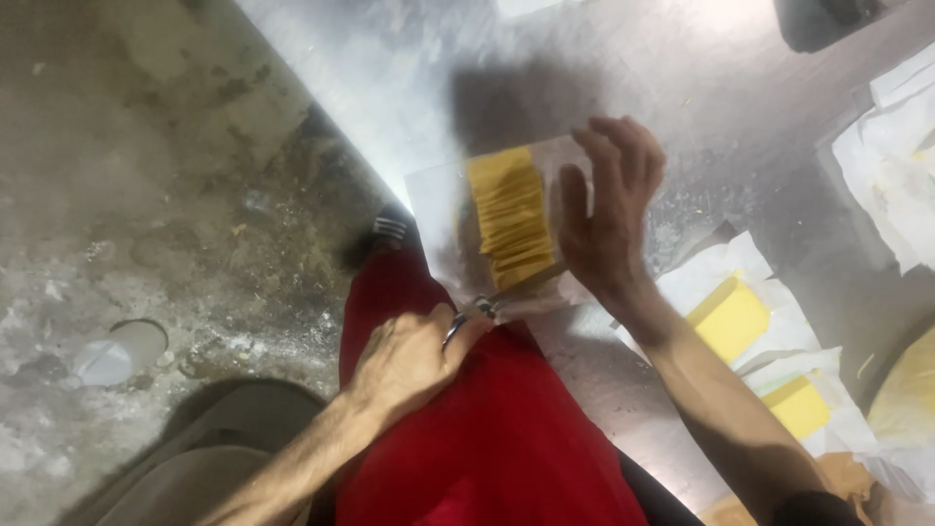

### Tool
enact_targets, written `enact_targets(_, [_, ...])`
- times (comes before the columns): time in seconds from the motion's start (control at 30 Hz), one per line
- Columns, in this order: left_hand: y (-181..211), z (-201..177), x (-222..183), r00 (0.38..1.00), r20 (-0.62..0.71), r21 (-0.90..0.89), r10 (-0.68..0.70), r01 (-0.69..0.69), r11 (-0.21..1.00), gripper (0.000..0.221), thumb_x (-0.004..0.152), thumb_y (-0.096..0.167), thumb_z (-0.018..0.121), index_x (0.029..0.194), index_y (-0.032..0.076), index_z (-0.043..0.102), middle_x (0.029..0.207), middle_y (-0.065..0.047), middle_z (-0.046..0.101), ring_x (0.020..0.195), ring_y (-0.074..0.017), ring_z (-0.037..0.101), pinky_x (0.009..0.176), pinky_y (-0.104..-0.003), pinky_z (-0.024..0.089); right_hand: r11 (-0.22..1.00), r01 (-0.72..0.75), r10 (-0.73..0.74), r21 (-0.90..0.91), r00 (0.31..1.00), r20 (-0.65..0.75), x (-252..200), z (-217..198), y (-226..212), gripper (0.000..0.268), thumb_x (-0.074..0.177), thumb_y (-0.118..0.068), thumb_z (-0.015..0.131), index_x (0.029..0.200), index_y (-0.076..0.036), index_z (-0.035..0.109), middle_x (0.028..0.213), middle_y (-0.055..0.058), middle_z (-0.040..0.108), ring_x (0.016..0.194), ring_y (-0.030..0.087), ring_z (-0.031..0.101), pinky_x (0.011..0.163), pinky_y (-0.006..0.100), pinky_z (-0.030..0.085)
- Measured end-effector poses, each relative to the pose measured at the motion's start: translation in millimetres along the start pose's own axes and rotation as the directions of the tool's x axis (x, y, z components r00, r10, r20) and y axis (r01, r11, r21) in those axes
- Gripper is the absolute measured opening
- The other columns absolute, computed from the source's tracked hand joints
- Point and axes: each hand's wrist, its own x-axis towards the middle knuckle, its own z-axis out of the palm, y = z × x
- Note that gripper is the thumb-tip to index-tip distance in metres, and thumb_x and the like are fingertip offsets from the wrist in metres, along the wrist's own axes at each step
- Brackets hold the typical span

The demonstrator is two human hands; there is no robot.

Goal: The recorder unwraps blocks of butter and slices them into thin pieces on a prep table next to an industrial mixer.

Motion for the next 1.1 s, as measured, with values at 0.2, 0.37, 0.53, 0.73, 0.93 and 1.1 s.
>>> enact_targets(0.2, [6.8, 4.8, -8.5, 0.993, 0.002, -0.053, -0.118, 0.118, 0.992, 0.055, 0.102, 0.051, 0.049, 0.083, 0.002, 0.065, 0.045, -0.012, 0.059, 0.035, -0.0215, 0.058, 0.034, -0.039, 0.046, 1.0, -0.005, 0.004, 0.028, 0.998, 0.058, -3.7, 11.9, -2.4, 0.032, 0.109, 0.003, 0.054, 0.14, -0.005, 0.053, 0.146, 0.016, 0.049, 0.142, 0.031, 0.042, 0.124, 0.05, 0.036])
enact_targets(0.37, [8.0, 8.8, -12.1, 0.996, -0.078, -0.067, -0.047, 0.041, 0.997, 0.059, 0.102, 0.052, 0.048, 0.083, 0.0, 0.067, 0.047, -0.011, 0.059, 0.038, -0.0236, 0.06, 0.037, -0.04, 0.049, 0.999, -0.013, 0.011, 0.038, 0.998, 0.056, 3.0, 5.9, 2.2, 0.032, 0.11, 0.003, 0.052, 0.141, -0.005, 0.054, 0.147, 0.014, 0.051, 0.142, 0.029, 0.043, 0.121, 0.048, 0.036])
enact_targets(0.53, [-1.6, 6.9, 3.8, 0.989, 0.07, -0.005, -0.129, 0.13, 0.992, 0.06, 0.104, 0.053, 0.039, 0.096, 0.0, 0.066, 0.045, -0.006, 0.055, 0.034, -0.0174, 0.054, 0.029, -0.036, 0.044, 0.998, -0.026, 0.022, 0.051, 0.998, 0.066, 0.9, 19.9, 9.7, 0.034, 0.113, 0.0, 0.05, 0.147, -0.006, 0.05, 0.152, 0.014, 0.047, 0.143, 0.028, 0.041, 0.122, 0.047, 0.035])
enact_targets(0.73, [-5.5, 5.6, 26.7, 0.976, 0.158, -0.063, -0.152, 0.164, 0.985, 0.057, 0.104, 0.049, 0.036, 0.105, -0.001, 0.064, 0.046, -0.003, 0.053, 0.031, -0.0121, 0.05, 0.025, -0.032, 0.043, 0.998, -0.064, 0.063, 0.011, 0.993, 0.095, -2.7, 24.6, 16.3, 0.044, 0.113, -0.001, 0.049, 0.155, -0.003, 0.037, 0.153, 0.019, 0.041, 0.146, 0.034, 0.036, 0.128, 0.052, 0.03])
enact_targets(0.93, [5.9, -11.1, 45.6, 0.997, 0.064, 0.043, -0.03, 0.027, 0.999, 0.054, 0.107, 0.046, 0.042, 0.09, 0.0, 0.067, 0.046, -0.003, 0.053, 0.029, -0.01, 0.044, 0.023, -0.029, 0.034, 0.906, -0.374, 0.351, 0.2, 0.926, 0.139, 1.4, 27.1, 41.4, 0.038, 0.105, 0.002, 0.042, 0.142, -0.008, 0.043, 0.135, 0.012, 0.047, 0.123, 0.027, 0.052, 0.11, 0.042, 0.049])
enact_targets(1.1, [24.6, -28.4, 25.7, 0.998, 0.066, 0.037, -0.01, 0.007, 0.999, 0.054, 0.105, 0.047, 0.046, 0.089, 0.001, 0.068, 0.043, -0.001, 0.051, 0.027, -0.0076, 0.043, 0.022, -0.027, 0.032, 0.973, -0.174, 0.175, 0.152, 0.985, 0.005, 2.0, 0.9, 36.5, 0.046, 0.109, 0.007, 0.04, 0.153, -0.006, 0.038, 0.148, 0.015, 0.041, 0.137, 0.027, 0.046, 0.123, 0.042, 0.044])
